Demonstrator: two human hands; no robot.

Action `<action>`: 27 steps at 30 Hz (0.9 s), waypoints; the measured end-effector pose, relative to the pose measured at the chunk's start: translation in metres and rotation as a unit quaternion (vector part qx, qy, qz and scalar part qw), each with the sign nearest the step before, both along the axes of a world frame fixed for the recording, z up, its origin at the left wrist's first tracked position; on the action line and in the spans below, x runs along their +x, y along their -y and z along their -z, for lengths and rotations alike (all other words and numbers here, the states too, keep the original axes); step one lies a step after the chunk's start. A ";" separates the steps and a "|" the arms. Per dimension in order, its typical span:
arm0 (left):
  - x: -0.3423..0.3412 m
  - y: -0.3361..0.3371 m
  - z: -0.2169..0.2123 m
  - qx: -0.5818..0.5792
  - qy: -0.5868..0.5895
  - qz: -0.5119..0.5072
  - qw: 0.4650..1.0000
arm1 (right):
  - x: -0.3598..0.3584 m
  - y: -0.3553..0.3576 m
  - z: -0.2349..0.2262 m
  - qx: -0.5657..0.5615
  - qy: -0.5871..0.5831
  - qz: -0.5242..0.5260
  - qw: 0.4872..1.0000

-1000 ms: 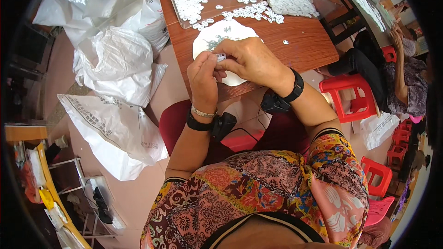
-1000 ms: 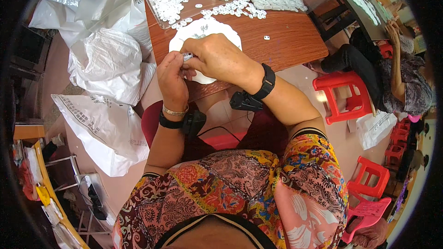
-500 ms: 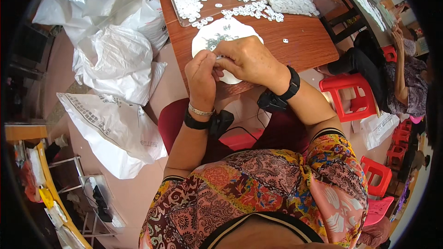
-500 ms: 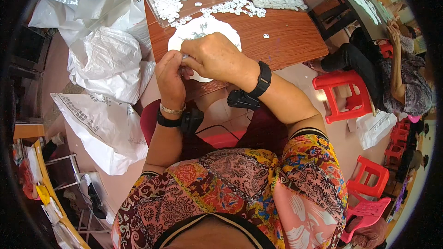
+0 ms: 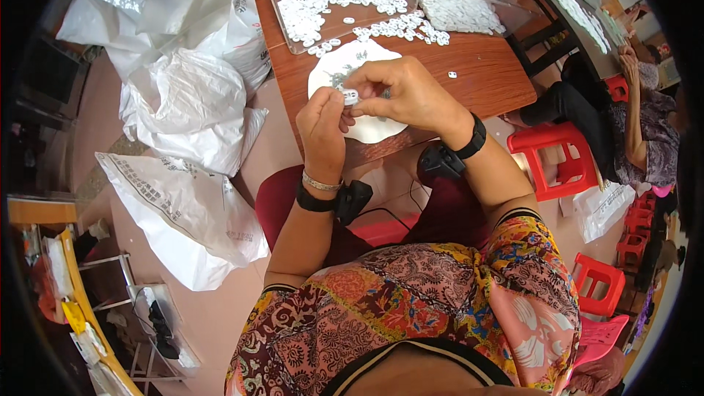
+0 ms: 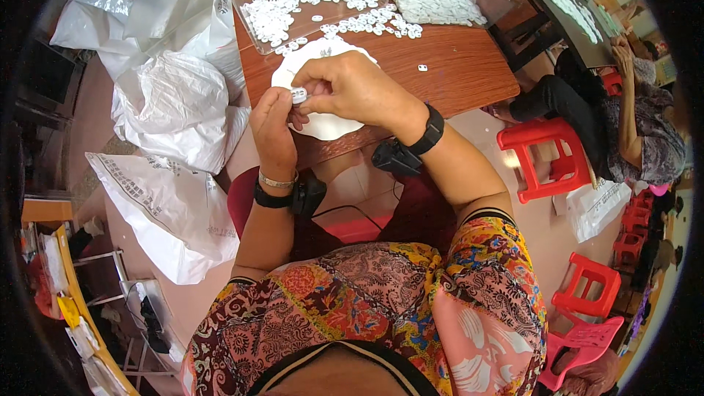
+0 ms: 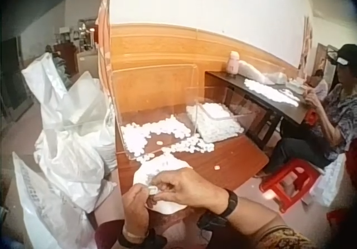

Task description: Assembling or sorting small white plastic components on a table in a workshop setting.

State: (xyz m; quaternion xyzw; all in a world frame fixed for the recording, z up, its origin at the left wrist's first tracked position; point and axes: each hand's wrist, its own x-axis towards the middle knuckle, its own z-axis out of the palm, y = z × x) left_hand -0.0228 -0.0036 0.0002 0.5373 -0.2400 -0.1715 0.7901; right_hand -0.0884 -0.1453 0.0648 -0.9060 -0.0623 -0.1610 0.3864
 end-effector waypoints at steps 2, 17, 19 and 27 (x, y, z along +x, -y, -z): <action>-0.001 0.002 0.000 0.003 -0.003 0.010 1.000 | 0.000 0.000 0.004 -0.022 0.009 0.009 1.000; 0.006 -0.005 -0.002 0.003 -0.046 -0.018 0.999 | -0.001 0.066 -0.044 -0.076 0.154 0.224 0.959; 0.011 -0.009 -0.005 0.002 -0.044 -0.039 0.998 | 0.007 0.118 -0.065 -0.093 0.278 0.252 0.922; 0.017 -0.003 -0.003 0.006 -0.049 -0.015 0.999 | 0.008 0.185 -0.058 -0.335 0.137 0.376 0.853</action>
